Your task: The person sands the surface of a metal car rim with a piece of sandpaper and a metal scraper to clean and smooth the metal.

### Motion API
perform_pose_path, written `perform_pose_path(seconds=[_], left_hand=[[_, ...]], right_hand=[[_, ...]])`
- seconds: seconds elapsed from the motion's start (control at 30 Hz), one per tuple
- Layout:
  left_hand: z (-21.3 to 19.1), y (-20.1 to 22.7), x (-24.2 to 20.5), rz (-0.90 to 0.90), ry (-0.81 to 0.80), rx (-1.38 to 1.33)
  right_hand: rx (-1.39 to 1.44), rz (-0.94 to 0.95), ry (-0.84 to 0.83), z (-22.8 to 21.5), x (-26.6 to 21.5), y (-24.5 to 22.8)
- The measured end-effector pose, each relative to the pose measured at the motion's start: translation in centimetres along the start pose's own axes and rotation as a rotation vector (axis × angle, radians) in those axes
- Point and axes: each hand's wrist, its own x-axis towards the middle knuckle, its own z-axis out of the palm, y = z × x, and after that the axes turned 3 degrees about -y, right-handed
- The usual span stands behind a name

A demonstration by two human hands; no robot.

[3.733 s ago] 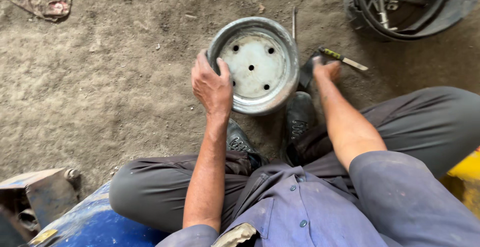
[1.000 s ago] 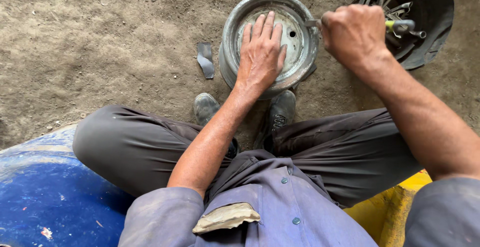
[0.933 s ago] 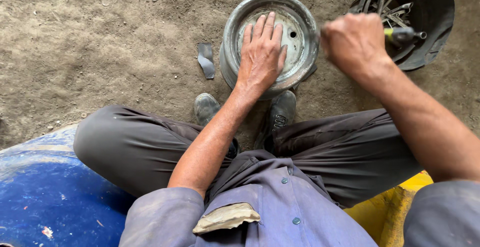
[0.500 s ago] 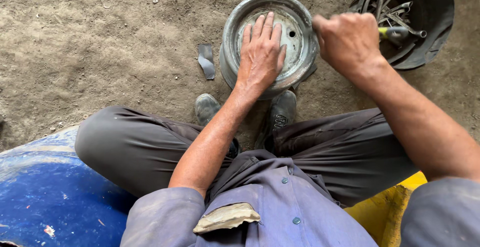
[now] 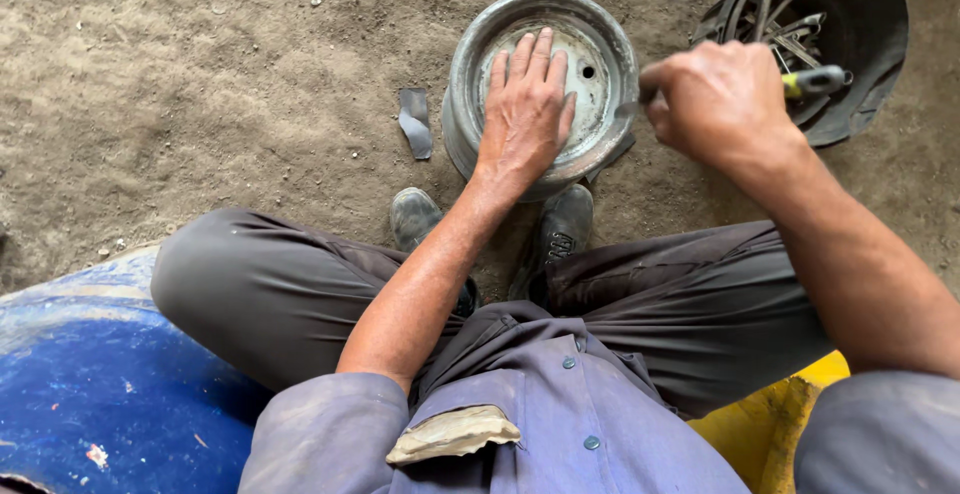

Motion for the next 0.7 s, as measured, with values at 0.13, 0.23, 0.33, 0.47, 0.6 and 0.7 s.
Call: perform_pose_path(seconds=[0.13, 0.23, 0.33, 0.47, 0.6, 0.7], left_hand=[[0.5, -0.2, 0.3, 0.007, -0.006, 0.015], [0.3, -0.3, 0.4, -0.002, -0.004, -0.024], [0.0, -0.1, 0.0, -0.004, 0.003, -0.035], [-0.3, -0.1, 0.3, 0.001, -0.006, -0.014], [-0.5, 0.0, 0.3, 0.004, -0.019, -0.033], [-0.8, -0.1, 0.2, 0.013, 0.013, -0.032]], right_hand=[[-0.067, 0.086, -0.040, 0.7, 0.1, -0.1], [-0.179, 0.061, 0.087, 1.1, 0.7, 0.2], [0.190, 0.101, -0.167, 1.4, -0.1, 0.5], [0.264, 0.174, -0.057, 3.1, -1.9, 1.1], [0.362, 0.174, 0.278, 7.2, 0.2, 2.0], [0.536, 0.147, 0.312, 9.2, 0.2, 2.5]])
